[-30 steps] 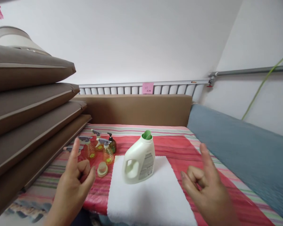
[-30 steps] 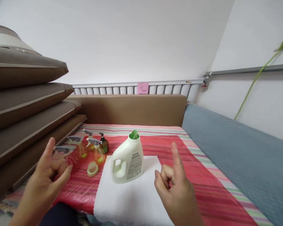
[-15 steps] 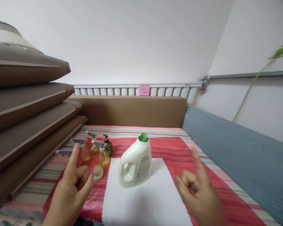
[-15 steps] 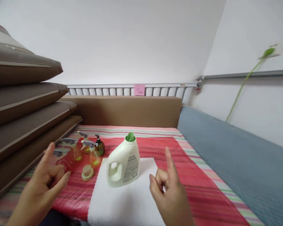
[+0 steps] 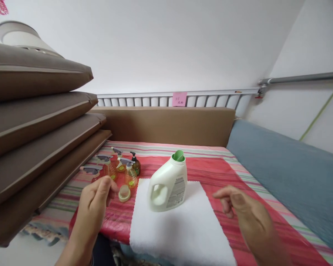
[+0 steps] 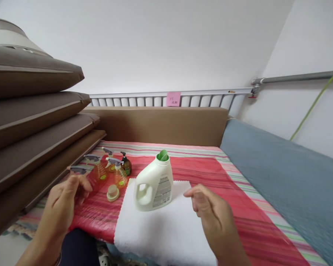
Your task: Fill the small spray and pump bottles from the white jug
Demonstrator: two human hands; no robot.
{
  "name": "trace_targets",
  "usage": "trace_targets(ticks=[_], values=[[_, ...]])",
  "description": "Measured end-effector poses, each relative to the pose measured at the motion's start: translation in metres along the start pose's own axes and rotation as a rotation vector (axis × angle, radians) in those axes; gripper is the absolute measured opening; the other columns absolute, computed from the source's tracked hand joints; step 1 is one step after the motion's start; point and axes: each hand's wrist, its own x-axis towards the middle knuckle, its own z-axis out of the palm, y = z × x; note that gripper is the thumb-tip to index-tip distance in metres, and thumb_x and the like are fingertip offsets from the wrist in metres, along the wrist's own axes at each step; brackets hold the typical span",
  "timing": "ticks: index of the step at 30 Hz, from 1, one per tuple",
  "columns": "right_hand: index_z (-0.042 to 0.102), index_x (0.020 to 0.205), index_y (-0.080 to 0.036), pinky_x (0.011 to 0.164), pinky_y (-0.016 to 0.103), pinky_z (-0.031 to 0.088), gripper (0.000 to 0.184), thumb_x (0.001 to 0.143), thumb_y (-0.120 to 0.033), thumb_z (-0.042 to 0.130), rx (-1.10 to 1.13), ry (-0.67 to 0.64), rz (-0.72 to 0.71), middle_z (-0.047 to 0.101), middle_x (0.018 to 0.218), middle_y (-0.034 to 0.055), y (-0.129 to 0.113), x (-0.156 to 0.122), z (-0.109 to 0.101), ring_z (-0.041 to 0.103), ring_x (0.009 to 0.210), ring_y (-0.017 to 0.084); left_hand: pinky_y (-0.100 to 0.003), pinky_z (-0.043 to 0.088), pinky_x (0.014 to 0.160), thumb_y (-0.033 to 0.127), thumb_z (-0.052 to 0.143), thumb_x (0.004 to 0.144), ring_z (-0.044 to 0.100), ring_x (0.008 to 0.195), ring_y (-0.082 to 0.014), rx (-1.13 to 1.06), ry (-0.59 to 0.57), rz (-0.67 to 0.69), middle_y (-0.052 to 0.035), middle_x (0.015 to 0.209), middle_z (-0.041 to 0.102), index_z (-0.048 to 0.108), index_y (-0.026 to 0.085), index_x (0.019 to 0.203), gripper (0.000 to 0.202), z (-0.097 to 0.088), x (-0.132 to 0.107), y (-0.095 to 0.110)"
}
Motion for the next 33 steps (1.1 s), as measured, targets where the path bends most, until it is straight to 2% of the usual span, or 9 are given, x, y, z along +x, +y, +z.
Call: trace_targets(ticks=[4,7,9,12,14,18,21,29,33], values=[[0.049,0.043,-0.021,0.047,0.030,0.034,0.078,0.082,-0.079,0.015,0.150,-0.157,0.053,0.044,0.046,0.0026,0.004,0.025,0.000,0.042,0.046,0.015,-0.026,0.024,0.041,0.071,0.026,0.084,0.033,0.038,-0.0115,0.004,-0.123,-0.048,0.0008,0.037,0.039,0.047,0.020,0.042,0.069,0.010,0.023,0.004],[0.043,0.037,-0.023,0.046,0.030,0.034,0.082,0.076,-0.084,0.006,0.287,-0.232,0.135,0.038,0.043,0.0022,-0.009,0.034,-0.004,0.040,0.044,0.015,-0.027,0.021,0.039,0.075,0.018,0.082,0.031,0.037,-0.0115,-0.084,-0.218,-0.112,-0.0005,0.036,0.039,0.044,0.021,0.038,0.075,0.009,0.025,0.020],[0.043,0.035,-0.023,0.046,0.031,0.035,0.083,0.072,-0.087,0.005,0.368,-0.250,0.123,0.035,0.041,0.0017,-0.021,0.035,-0.011,0.038,0.044,0.016,-0.028,0.020,0.038,0.080,0.014,0.078,0.031,0.037,-0.0121,-0.170,-0.272,-0.114,-0.0012,0.037,0.038,0.045,0.022,0.036,0.078,0.003,0.020,0.033],[0.045,0.034,-0.024,0.047,0.031,0.035,0.084,0.068,-0.090,0.007,0.403,-0.256,0.116,0.035,0.040,0.0021,-0.027,0.044,-0.017,0.039,0.044,0.016,-0.028,0.019,0.037,0.086,0.009,0.071,0.031,0.038,-0.0122,-0.232,-0.270,-0.087,-0.0009,0.036,0.034,0.044,0.023,0.034,0.081,-0.001,0.022,0.040],[0.043,0.032,-0.024,0.046,0.031,0.035,0.084,0.067,-0.091,0.007,0.380,-0.256,0.216,0.034,0.040,0.0018,-0.017,0.057,-0.015,0.038,0.042,0.015,-0.027,0.017,0.037,0.087,0.007,0.070,0.029,0.035,-0.0109,-0.196,-0.243,-0.137,-0.0005,0.034,0.032,0.042,0.023,0.033,0.082,0.003,0.035,0.029],[0.037,0.030,-0.023,0.043,0.029,0.033,0.083,0.071,-0.088,0.006,0.375,-0.304,0.533,0.029,0.038,-0.0012,0.020,0.081,-0.005,0.028,0.036,0.011,-0.025,0.012,0.036,0.085,0.013,0.073,0.026,0.028,-0.0087,-0.046,-0.224,-0.367,-0.0003,0.029,0.031,0.039,0.021,0.030,0.081,0.019,0.062,-0.010],[0.039,0.032,-0.021,0.044,0.028,0.036,0.083,0.073,-0.086,0.009,0.442,-0.306,0.521,0.031,0.040,-0.0019,0.033,0.084,-0.005,0.028,0.036,0.010,-0.025,0.012,0.037,0.083,0.015,0.074,0.027,0.028,-0.0081,-0.062,-0.234,-0.347,-0.0006,0.029,0.033,0.040,0.020,0.030,0.081,0.022,0.065,-0.024],[0.038,0.031,-0.021,0.044,0.027,0.035,0.083,0.074,-0.086,0.009,0.465,-0.274,0.557,0.030,0.039,-0.0023,0.028,0.085,-0.005,0.028,0.035,0.009,-0.025,0.011,0.036,0.084,0.016,0.074,0.025,0.026,-0.0076,-0.067,-0.230,-0.402,0.0000,0.029,0.032,0.039,0.020,0.031,0.080,0.018,0.067,-0.028],[0.037,0.034,-0.021,0.044,0.027,0.036,0.082,0.072,-0.087,0.009,0.381,-0.243,0.554,0.034,0.040,-0.0020,0.046,0.060,-0.004,0.032,0.035,0.009,-0.023,0.016,0.037,0.085,0.020,0.072,0.031,0.029,-0.0086,-0.004,-0.267,-0.468,-0.0002,0.031,0.037,0.044,0.019,0.035,0.080,0.030,0.057,-0.048]])
